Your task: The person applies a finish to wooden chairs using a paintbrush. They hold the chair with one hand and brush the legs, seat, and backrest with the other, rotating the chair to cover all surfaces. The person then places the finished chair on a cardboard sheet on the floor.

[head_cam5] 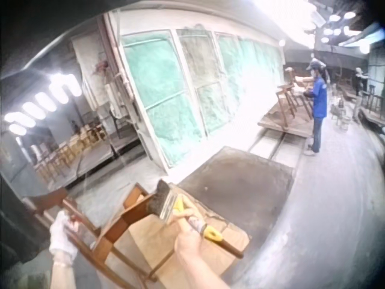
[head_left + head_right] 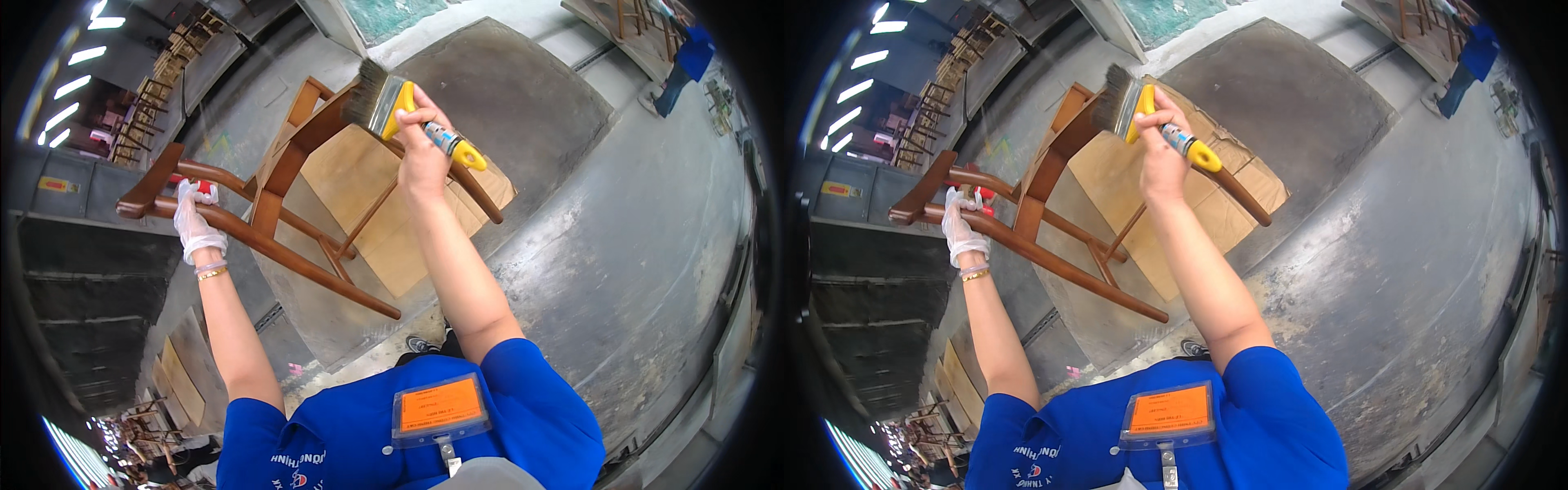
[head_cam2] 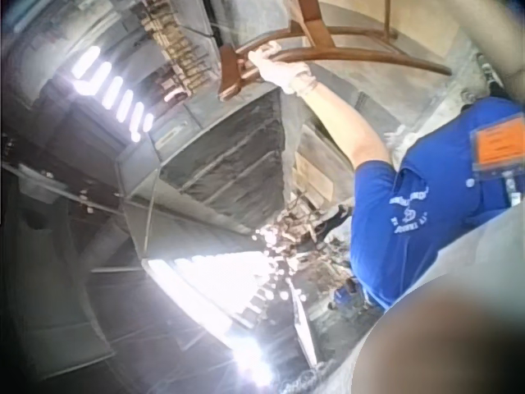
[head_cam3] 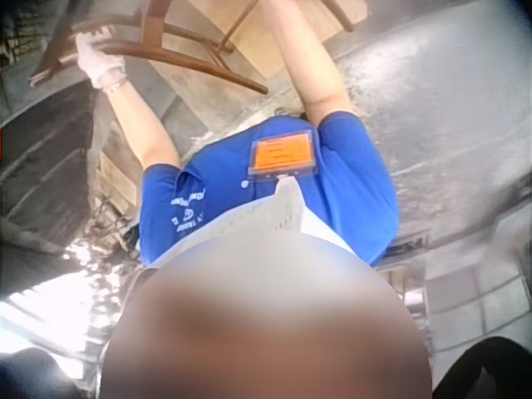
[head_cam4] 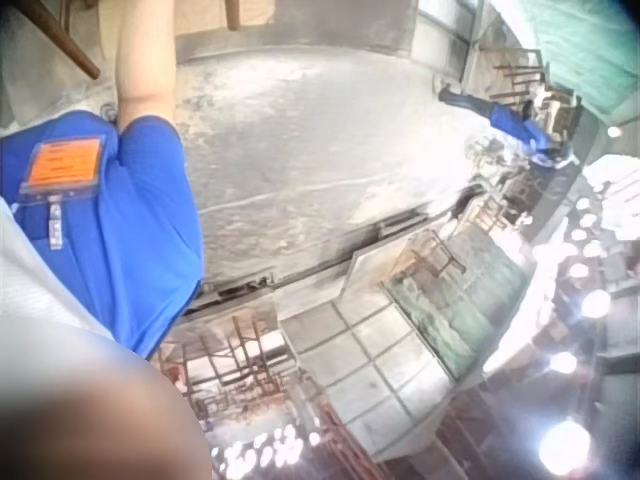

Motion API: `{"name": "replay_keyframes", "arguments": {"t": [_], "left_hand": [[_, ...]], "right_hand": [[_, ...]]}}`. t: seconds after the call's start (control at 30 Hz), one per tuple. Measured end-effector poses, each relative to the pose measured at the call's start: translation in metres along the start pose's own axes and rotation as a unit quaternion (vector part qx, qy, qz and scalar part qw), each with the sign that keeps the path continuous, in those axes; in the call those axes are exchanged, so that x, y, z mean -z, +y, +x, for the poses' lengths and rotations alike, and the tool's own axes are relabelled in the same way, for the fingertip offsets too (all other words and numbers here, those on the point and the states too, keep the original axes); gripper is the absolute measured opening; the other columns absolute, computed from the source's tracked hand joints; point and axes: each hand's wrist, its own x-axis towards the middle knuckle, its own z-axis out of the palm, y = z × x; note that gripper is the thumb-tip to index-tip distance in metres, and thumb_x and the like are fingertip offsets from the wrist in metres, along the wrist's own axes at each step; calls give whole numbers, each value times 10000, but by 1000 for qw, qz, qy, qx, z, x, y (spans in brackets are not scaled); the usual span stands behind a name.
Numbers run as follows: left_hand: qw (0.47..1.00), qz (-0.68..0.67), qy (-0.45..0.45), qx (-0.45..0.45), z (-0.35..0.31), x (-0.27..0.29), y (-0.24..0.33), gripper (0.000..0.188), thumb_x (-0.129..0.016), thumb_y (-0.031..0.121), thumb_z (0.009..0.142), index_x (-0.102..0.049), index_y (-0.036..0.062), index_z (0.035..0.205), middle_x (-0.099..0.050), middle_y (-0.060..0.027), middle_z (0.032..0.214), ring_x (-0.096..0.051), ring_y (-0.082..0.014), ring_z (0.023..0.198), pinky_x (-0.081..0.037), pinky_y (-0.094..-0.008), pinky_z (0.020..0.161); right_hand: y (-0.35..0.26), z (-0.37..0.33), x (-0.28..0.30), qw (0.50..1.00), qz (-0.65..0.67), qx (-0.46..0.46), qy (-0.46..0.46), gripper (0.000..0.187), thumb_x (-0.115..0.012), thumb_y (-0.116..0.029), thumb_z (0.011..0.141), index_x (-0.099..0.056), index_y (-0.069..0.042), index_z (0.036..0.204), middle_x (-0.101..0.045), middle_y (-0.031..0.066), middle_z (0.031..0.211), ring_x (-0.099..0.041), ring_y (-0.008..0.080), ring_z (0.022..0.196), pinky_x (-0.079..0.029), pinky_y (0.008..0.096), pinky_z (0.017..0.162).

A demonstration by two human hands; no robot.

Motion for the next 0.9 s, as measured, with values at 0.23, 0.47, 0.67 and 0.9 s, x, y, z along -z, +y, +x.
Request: {"name": "replay_keyframes", "arguments": {"t": [0.23,0.47,0.67,0.9], "left_hand": [[1000,3,-26,13,11,16,-9,223,-638,97,925,-651,-25,738,-682,-108,1262,-638,-231,1113,-564,-366,857],[993,83,-51,-69,10,21,-17,380,-652,184,977,-628,-18,656,-682,-92,1002,-645,-210,971,-556,-381,852],[997,21,-69,-38,-8,7,-5,269,-626,40,923,-639,-39,666,-522,-200,1555,-503,-298,1435,-618,-429,953],[990,65,-87,-94,-15,6,-3,377,-617,125,1003,-636,-44,667,-529,-205,1537,-487,-275,1436,-605,-451,1015]], "right_hand": [[-55,-10,148,940,-56,-162,295,182,-682,103,888,-632,-72,901,-631,186,1467,-678,324,1238,-606,481,1023],[-10,0,31,976,-177,77,101,141,-727,62,895,-696,-60,833,-659,144,1439,-670,252,1214,-567,384,995],[-58,30,12,994,45,-101,20,152,-752,51,905,-670,-76,917,-619,183,1473,-632,310,1304,-564,455,1046],[-39,-33,27,867,-401,275,-114,134,-690,112,884,-675,-12,834,-632,235,1436,-613,371,1353,-526,448,1136]]}}
